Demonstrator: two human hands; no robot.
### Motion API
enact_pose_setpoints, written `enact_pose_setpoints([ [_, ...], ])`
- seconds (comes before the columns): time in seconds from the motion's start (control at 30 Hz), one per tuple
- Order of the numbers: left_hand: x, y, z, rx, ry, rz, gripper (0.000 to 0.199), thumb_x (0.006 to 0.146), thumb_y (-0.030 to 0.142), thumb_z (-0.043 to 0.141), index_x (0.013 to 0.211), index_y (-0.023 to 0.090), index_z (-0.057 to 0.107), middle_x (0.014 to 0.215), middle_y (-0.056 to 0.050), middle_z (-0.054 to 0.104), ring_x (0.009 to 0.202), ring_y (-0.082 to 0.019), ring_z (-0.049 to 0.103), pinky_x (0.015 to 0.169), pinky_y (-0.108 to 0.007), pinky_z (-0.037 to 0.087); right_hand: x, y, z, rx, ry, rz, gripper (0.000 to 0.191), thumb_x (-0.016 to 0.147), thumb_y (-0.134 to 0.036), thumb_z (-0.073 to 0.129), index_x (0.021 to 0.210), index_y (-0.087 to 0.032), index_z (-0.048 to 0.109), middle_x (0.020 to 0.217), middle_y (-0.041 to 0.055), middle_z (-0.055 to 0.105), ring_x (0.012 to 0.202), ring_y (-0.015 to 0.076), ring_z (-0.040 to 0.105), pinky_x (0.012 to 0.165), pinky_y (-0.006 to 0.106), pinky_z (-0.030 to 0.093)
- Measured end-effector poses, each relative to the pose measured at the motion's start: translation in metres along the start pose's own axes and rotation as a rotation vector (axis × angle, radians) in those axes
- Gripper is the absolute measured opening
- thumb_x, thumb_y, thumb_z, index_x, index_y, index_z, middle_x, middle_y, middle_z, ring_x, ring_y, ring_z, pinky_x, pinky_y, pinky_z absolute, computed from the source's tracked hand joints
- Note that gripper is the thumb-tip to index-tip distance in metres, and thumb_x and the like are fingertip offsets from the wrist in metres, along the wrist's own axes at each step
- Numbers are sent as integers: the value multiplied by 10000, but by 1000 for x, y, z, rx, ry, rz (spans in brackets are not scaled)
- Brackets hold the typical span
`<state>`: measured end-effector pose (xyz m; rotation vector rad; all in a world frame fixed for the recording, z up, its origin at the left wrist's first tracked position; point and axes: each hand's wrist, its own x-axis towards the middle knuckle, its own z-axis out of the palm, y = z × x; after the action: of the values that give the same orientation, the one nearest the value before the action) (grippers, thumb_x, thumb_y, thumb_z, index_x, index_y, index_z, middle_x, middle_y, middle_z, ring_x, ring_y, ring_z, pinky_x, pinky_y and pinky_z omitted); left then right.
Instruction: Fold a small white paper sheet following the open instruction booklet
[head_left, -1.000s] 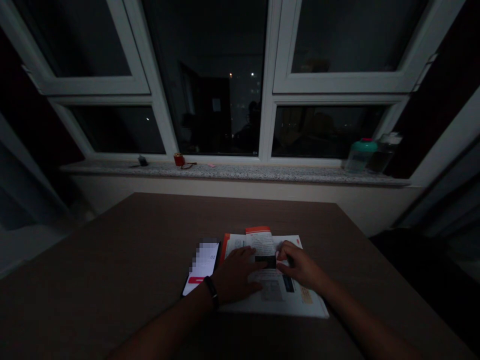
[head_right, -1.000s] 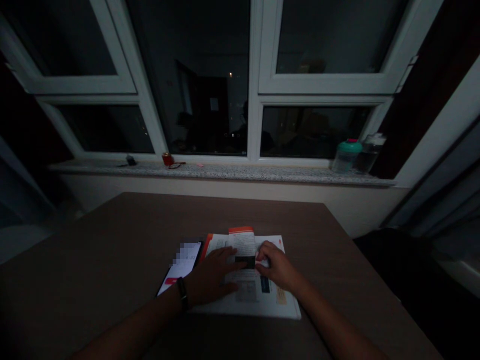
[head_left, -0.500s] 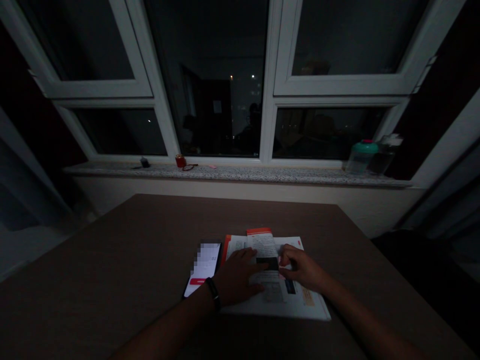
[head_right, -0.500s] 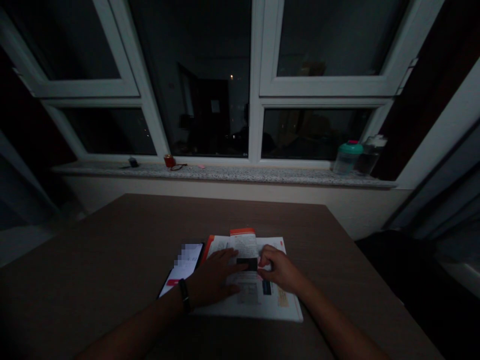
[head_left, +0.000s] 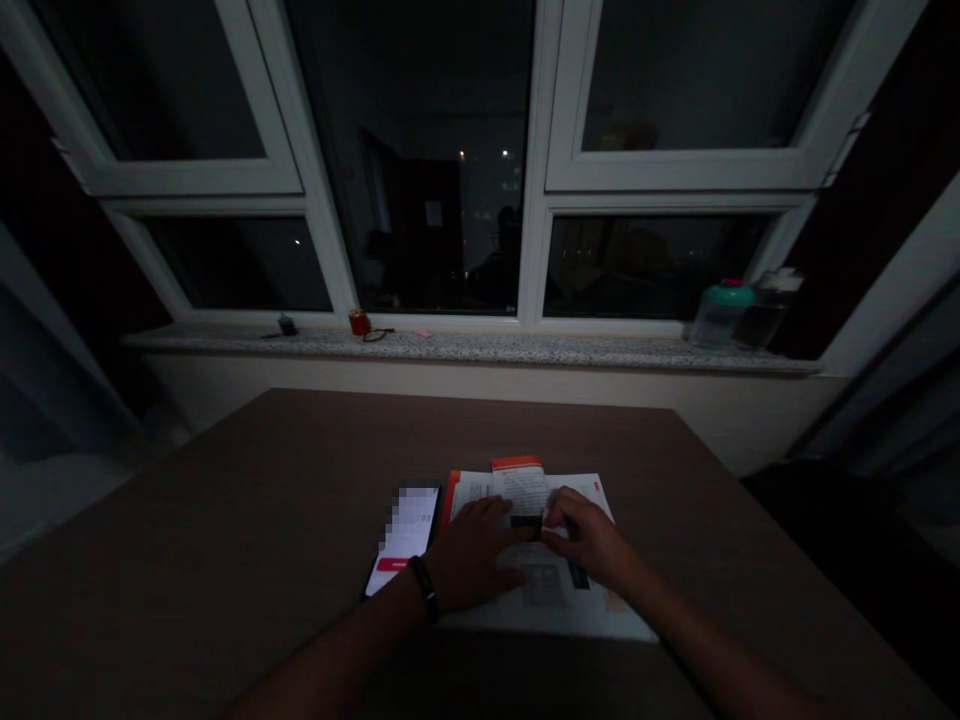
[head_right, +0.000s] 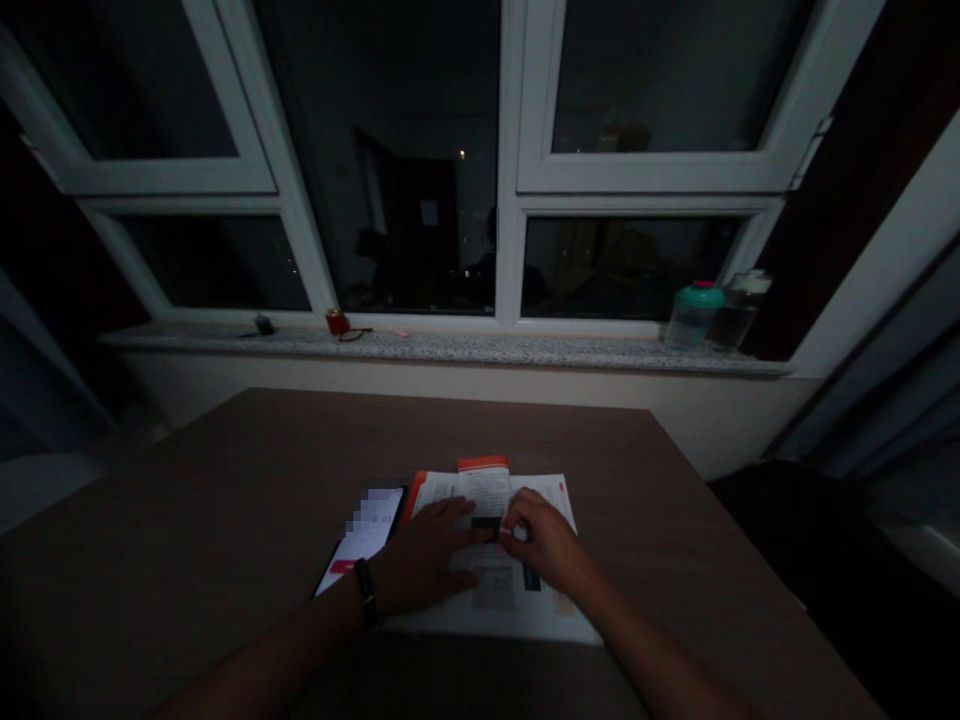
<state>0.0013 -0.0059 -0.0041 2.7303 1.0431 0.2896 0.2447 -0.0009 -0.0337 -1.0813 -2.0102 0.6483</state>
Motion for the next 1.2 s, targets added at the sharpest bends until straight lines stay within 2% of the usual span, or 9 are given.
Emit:
enact_pose_setpoints([
  [0.07, 0, -1, 0, -2, 2, 4, 647, 814, 463, 744, 1399, 376, 481, 1483, -83, 404, 1353, -370, 372, 1092, -566, 320, 0, 0, 0, -10, -6, 4, 158, 785, -129, 635, 767, -228, 513, 900, 15, 590, 862, 195, 585, 765, 319, 449],
  [0.23, -1, 0, -1, -14, -5, 1, 638, 809, 460, 751, 1388, 386, 493, 1484, -58, 411, 1363, -359, 359, 1103, -556, 313, 1, 8, -7, -57, 79, 16, 145, 794, -131, 631, 772, -224, 522, 890, 20, 593, 852, 197, 580, 743, 314, 440],
  [0.37, 0, 2, -3, -16, -3, 13, 621, 810, 438, 758, 1376, 363, 512, 1475, -53, 430, 1377, -346, 343, 1117, -537, 299, 0, 13, -11, -57, 72, 22, 122, 816, -156, 627, 773, -219, 531, 876, 22, 595, 826, 194, 577, 726, 308, 433],
  [0.5, 2, 5, -6, -36, 4, 96, 527, 845, 385, 736, 1335, 367, 545, 1460, -27, 452, 1357, -308, 376, 1121, -493, 303, 0, 13, -11, -45, 64, 11, 133, 809, -140, 622, 774, -220, 521, 879, 20, 585, 829, 195, 576, 728, 308, 430],
  [0.6, 2, 7, -8, -44, -9, 150, 491, 873, 339, 707, 1333, 370, 538, 1444, -22, 469, 1316, -287, 427, 1107, -480, 319, 0, 10, -13, -27, 41, 5, 157, 801, -116, 618, 769, -222, 507, 878, 16, 575, 833, 193, 574, 733, 305, 428],
  [0.93, 1, 7, -5, -23, -22, 138, 506, 871, 296, 703, 1341, 358, 526, 1445, -25, 474, 1325, -316, 419, 1098, -509, 331, -8, -2, -21, 58, -165, 1, 227, 750, -80, 680, 726, -215, 499, 880, 2, 563, 857, 183, 573, 743, 287, 427],
  [1.0, 1, 8, -5, -18, -11, 145, 493, 882, 298, 690, 1343, 355, 524, 1447, -25, 473, 1327, -311, 417, 1104, -506, 325, -7, 0, -19, 44, -144, -14, 222, 764, -86, 666, 738, -218, 489, 887, 3, 566, 861, 184, 570, 749, 291, 424],
  [1.07, 2, 8, -5, -15, -4, 146, 478, 895, 298, 676, 1344, 348, 522, 1450, -23, 472, 1323, -301, 423, 1106, -496, 327, -6, 3, -15, 27, -52, -10, 228, 769, -66, 634, 745, -221, 470, 869, 2, 564, 838, 182, 564, 741, 293, 420],
  [1.2, 2, 6, 0, 5, 5, 92, 422, 928, 316, 639, 1337, 333, 532, 1460, -34, 469, 1338, -312, 415, 1094, -515, 341, -3, 5, -10, -52, 28, 6, 161, 830, -116, 612, 799, -224, 497, 906, 17, 574, 858, 193, 565, 750, 307, 417],
])
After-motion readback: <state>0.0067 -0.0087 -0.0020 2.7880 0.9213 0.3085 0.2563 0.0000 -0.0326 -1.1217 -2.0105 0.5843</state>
